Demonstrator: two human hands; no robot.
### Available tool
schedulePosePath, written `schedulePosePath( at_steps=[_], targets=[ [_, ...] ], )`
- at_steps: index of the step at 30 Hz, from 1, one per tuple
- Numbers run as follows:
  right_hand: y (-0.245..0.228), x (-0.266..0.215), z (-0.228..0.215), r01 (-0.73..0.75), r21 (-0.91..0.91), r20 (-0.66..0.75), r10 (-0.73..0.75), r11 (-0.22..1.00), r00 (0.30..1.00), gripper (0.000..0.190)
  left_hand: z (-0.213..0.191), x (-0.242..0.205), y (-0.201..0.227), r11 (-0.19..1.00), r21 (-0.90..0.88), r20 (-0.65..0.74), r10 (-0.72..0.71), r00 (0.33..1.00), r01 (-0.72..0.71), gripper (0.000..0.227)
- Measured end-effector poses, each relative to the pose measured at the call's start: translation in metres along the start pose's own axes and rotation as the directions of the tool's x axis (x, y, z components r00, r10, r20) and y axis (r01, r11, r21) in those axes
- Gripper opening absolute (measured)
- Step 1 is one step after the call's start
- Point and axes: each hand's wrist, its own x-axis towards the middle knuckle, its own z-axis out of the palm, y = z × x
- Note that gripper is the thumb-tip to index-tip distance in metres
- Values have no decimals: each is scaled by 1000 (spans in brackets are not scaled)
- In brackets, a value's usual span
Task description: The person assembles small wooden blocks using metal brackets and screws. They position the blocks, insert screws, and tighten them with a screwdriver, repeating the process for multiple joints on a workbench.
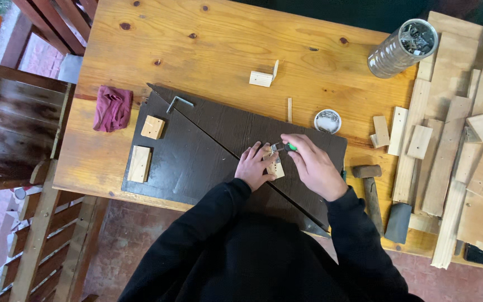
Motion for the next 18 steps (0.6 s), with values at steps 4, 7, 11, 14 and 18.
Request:
schedulePosePath(
  at_steps=[4, 7, 11, 14, 18],
  targets=[
    [7, -1, 6, 5, -21, -37, -6, 1000, 999, 33, -2, 2, 1, 1000, 31, -15, -1, 1000, 1, 100],
    [13, -5, 13, 6, -46, -66, -9, 999, 998, 29, -3, 1, 2, 999, 37, -10, -8, 1000, 8, 99],
    [19, -11, 27, -31, -86, -127, 20, 996, 992, 28, 1, 3, -1, 1000, 24, 1, -9, 1000, 9, 101],
    [13, -17, 39, -83, -113, -186, 62, 990, 981, 29, 4, 3, 0, 999, 38, 11, -8, 1000, 8, 101],
    [-20, -14, 42, -130, -110, -218, 104, 985, 970, 34, 11, 4, -5, 999, 53, -12, -3, 1000, 4, 100]
  ],
)
